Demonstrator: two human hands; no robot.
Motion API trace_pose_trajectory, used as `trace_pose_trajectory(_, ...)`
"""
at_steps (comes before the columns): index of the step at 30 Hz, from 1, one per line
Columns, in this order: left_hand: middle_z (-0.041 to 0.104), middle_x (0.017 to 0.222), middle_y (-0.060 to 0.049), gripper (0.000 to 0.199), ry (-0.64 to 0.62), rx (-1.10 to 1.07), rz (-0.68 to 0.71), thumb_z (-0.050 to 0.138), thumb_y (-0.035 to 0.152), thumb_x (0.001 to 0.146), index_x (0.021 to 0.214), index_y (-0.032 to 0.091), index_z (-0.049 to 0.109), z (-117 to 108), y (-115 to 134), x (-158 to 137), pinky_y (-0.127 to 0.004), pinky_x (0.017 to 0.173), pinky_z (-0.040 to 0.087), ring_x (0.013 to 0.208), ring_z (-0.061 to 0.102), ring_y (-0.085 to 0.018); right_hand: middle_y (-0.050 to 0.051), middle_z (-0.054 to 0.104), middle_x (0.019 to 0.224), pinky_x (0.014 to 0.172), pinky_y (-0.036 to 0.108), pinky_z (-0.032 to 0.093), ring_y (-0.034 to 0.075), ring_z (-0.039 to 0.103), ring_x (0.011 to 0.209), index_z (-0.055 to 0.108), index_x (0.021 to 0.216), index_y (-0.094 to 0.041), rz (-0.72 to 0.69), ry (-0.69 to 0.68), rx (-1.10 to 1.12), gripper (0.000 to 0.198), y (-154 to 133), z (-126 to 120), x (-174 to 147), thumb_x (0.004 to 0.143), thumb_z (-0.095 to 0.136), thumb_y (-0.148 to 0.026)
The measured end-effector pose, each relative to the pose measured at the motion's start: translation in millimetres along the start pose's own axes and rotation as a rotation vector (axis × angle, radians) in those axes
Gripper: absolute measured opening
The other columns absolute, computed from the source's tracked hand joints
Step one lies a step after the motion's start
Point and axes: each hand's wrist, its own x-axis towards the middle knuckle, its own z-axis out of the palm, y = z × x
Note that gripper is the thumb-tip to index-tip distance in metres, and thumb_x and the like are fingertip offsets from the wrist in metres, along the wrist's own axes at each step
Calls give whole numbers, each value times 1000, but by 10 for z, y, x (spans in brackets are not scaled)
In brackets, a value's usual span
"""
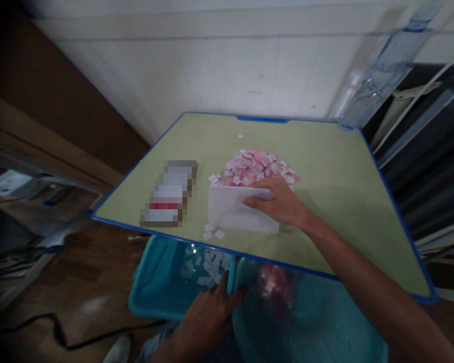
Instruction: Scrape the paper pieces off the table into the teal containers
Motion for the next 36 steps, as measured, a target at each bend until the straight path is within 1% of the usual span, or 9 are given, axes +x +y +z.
trace_pose_trajectory(5,36,124,-13,46,7,2,12,42,20,81,124,32,35,-18,-5,-12,-38,67,47,76,59,-22,0,57,56,41,19,30,8,45,47,67,69,-14,81,140,13,27,4,5,-46,69,59,-39)
trace_pose_trajectory(7,38,120,-12,43,17,-6,23,42,21,81,122,32,37,-21,-10,-16,-37,66,47,76,58,-22,1,59,58,41,19,32,9,47,47,67,70,-14,106,162,-6,26,-7,17,-85,70,59,-38)
trace_pose_trajectory(11,38,119,-12,39,34,-13,34,42,21,81,118,30,41,-13,-20,-22,-38,68,47,79,57,-23,2,62,62,46,21,36,11,50,51,67,70,-15,92,143,-90,25,-29,86,-189,73,56,-38)
trace_pose_trajectory(15,37,122,-12,38,42,-25,45,42,22,81,119,29,40,-5,-24,-34,-38,69,47,79,56,-22,2,64,64,47,22,36,13,53,54,67,70,-16,98,140,-108,24,-45,171,-263,73,55,-37)
trace_pose_trajectory(19,38,119,-11,36,60,-23,49,44,20,80,116,28,42,-19,-23,-48,-38,69,46,80,56,-22,1,62,60,49,23,36,13,52,54,64,64,-17,78,152,-119,23,-98,230,-285,73,55,-36)
trace_pose_trajectory(23,40,116,-11,32,74,-4,40,42,17,79,109,28,46,-36,-20,-62,-37,68,46,81,56,-24,1,60,58,47,22,33,12,50,51,62,60,-17,52,140,-142,25,-153,290,-293,75,54,-36)
trace_pose_trajectory(28,42,117,-11,32,109,1,53,42,18,80,111,28,45,-4,-37,-88,-36,66,46,77,57,-22,2,63,62,47,23,37,14,52,53,66,71,-17,103,101,-52,21,-179,386,-274,72,56,-35)
trace_pose_trajectory(33,38,123,-13,30,122,7,54,44,21,81,110,27,46,60,-65,-121,-36,68,45,79,57,-22,3,66,69,54,25,41,16,56,61,68,74,-17,60,79,-27,19,-229,436,-237,71,57,-32)
trace_pose_trajectory(36,39,122,-12,31,124,5,49,45,22,80,111,28,46,99,-71,-135,-36,67,45,79,57,-22,3,66,66,52,25,40,15,55,59,69,76,-17,54,69,-26,20,-261,432,-228,72,57,-32)
